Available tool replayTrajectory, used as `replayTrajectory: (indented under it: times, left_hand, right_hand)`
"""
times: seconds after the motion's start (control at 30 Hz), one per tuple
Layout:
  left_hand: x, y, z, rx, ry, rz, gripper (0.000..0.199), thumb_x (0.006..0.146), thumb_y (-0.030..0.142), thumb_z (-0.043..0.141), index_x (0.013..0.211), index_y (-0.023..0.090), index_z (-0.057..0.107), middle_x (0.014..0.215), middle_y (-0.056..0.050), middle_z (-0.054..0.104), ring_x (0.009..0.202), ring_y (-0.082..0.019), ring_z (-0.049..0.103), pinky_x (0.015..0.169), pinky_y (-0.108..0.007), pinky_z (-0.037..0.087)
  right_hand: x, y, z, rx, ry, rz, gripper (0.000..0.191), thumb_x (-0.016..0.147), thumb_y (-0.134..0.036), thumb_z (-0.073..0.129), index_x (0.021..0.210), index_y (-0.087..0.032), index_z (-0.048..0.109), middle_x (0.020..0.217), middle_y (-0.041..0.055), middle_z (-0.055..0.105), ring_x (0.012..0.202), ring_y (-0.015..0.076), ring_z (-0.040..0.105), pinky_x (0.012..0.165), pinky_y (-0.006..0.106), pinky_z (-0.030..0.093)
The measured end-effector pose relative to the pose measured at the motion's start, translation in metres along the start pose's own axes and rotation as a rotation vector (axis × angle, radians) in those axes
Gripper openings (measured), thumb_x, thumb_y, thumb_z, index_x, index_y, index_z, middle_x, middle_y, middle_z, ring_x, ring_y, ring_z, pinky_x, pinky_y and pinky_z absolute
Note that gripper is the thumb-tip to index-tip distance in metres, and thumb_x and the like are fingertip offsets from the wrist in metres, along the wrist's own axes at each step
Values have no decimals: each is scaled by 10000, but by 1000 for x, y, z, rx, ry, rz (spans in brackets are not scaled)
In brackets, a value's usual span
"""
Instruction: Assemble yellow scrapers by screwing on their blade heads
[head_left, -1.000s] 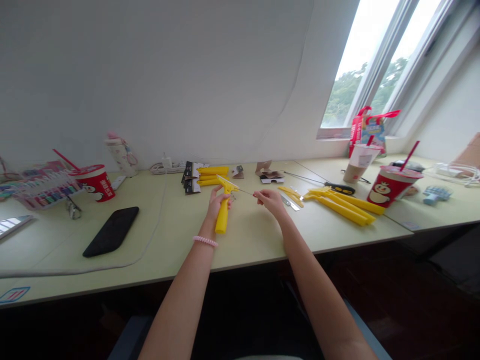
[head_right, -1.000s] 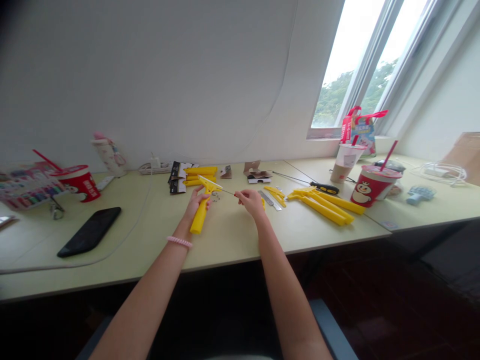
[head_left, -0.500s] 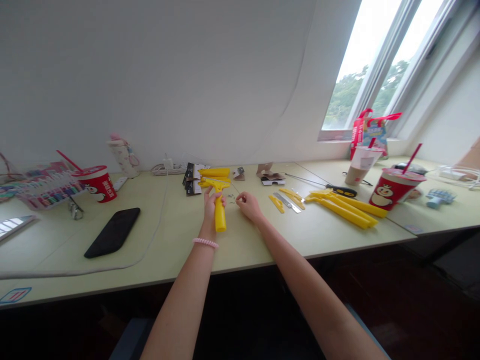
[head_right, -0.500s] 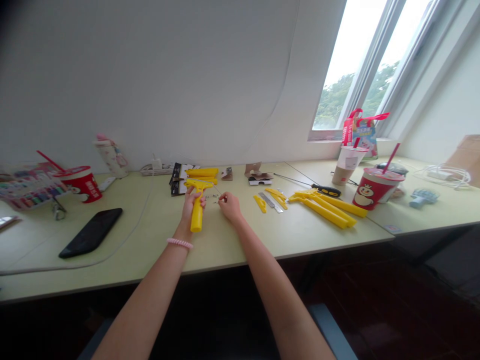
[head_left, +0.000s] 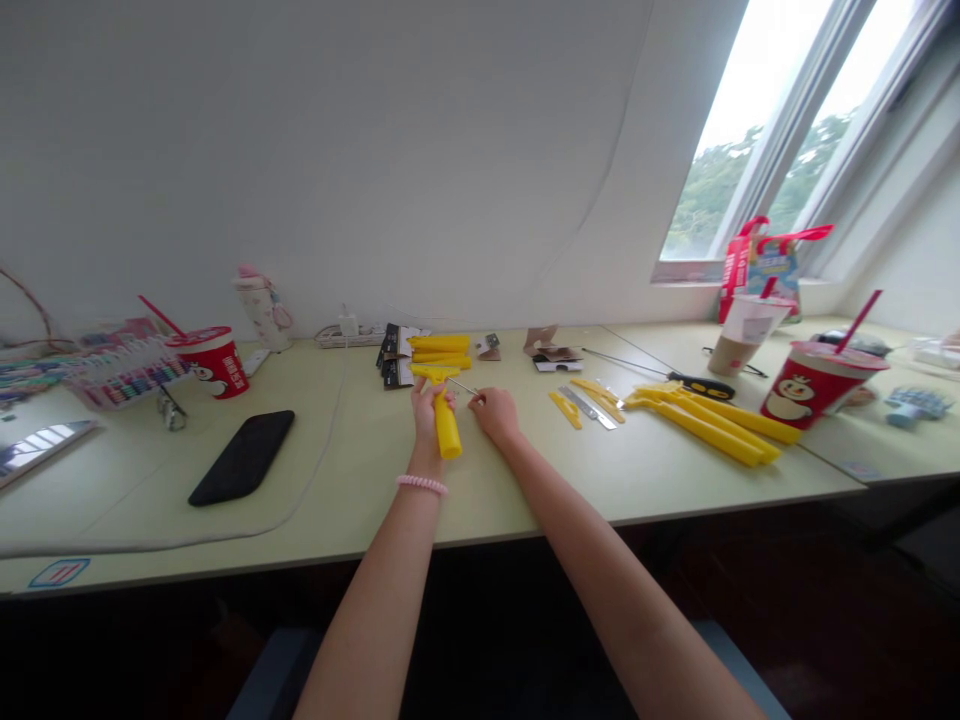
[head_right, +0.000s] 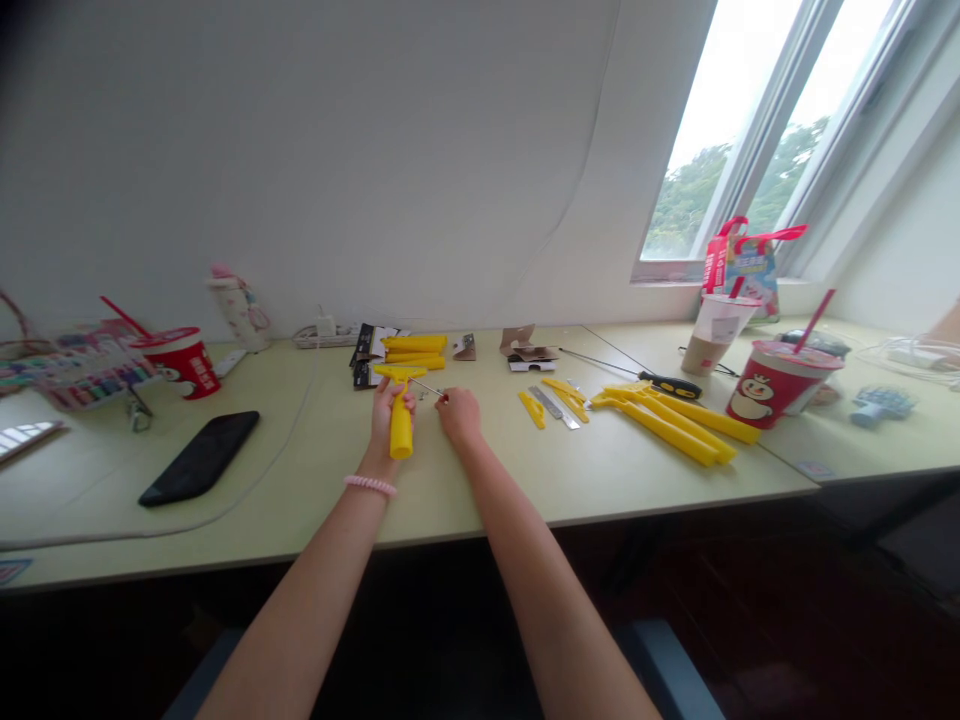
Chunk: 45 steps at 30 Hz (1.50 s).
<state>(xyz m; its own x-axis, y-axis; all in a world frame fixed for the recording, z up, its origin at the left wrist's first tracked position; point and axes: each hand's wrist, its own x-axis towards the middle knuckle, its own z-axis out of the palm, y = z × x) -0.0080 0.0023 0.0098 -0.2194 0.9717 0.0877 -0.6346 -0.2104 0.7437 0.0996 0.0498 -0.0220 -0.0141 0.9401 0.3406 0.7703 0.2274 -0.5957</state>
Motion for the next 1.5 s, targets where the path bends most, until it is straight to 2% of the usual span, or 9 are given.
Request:
replayTrajectory:
  times: [0.1, 0.2, 0.33, 0.4, 0.5, 0.67, 1.07, 1.27, 1.5]
  left_hand:
    - [1, 0, -1, 7, -8, -3, 344, 686, 188, 550, 1010, 249, 454, 756, 32, 502, 468, -3, 440, 412, -96, 359]
    - [3, 1, -2, -103, -40, -44, 318, 712, 123, 497, 1004, 247, 470, 829, 8, 525, 463, 15, 416, 418, -77, 361]
    - [2, 0, 1, -145, -144, -229, 365, 716, 76, 480, 1042, 239, 482, 936, -38, 544, 456, 19, 402, 396, -74, 353]
    - [-1, -3, 3, -117, -228, -351, 444, 701, 59, 499, 1106, 239, 466, 934, -53, 550, 457, 14, 413, 389, -80, 352]
    - [-6, -8, 6, -29, -376, -475, 537, 687, 52, 529, 1187, 230, 445, 900, -61, 559, 448, 5, 424, 384, -95, 360]
    - [-10, -12, 7, 58, -506, -528, 565, 697, 63, 543, 1229, 228, 445, 856, -55, 554, 451, -5, 445, 390, -110, 373]
    - [-12, -11, 7, 109, -499, -539, 574, 697, 59, 556, 1234, 234, 455, 769, -22, 530, 433, -10, 445, 384, -113, 387]
    - [-11, -11, 7, 106, -514, -569, 578, 694, 56, 554, 1237, 228, 454, 758, -20, 526, 440, -12, 443, 388, -109, 386]
    - [-10, -12, 6, 130, -507, -557, 565, 693, 59, 552, 1227, 217, 456, 769, -30, 538, 446, -21, 452, 392, -123, 389]
  right_hand:
    - [0, 2, -1, 85, 10, -3, 92, 676, -235, 604, 673, -185, 681, 671, 59, 636, 614, 146, 526, 568, 251, 346]
    - [3, 7, -7, 334, 36, 50, 126, 625, -294, 635, 661, -180, 673, 591, 12, 586, 547, 118, 477, 536, 240, 340]
    - [6, 17, -27, 852, 104, 200, 345, 600, -453, 622, 783, -162, 656, 534, -27, 517, 427, 75, 355, 439, 232, 292]
    - [6, 20, -39, 979, 147, 201, 376, 583, -477, 629, 795, -167, 646, 547, -29, 518, 421, 67, 340, 423, 230, 287]
    - [1, 22, -52, 988, 181, 153, 349, 550, -458, 668, 746, -170, 644, 585, -14, 552, 496, 87, 438, 460, 226, 349]
    - [-7, 15, -56, 992, 46, 115, 352, 530, -435, 690, 724, -143, 657, 612, 11, 580, 565, 126, 519, 485, 239, 417]
    - [-9, 20, -61, 1059, -105, 161, 281, 522, -357, 710, 714, -158, 657, 606, -1, 577, 561, 120, 543, 545, 254, 459]
    - [-8, 24, -61, 918, 4, 81, 282, 546, -360, 681, 745, -168, 629, 502, -88, 325, 438, 52, 346, 412, 184, 331]
    - [-10, 23, -62, 862, -36, 76, 248, 583, -369, 642, 716, -165, 598, 511, -80, 327, 457, 62, 352, 428, 192, 333]
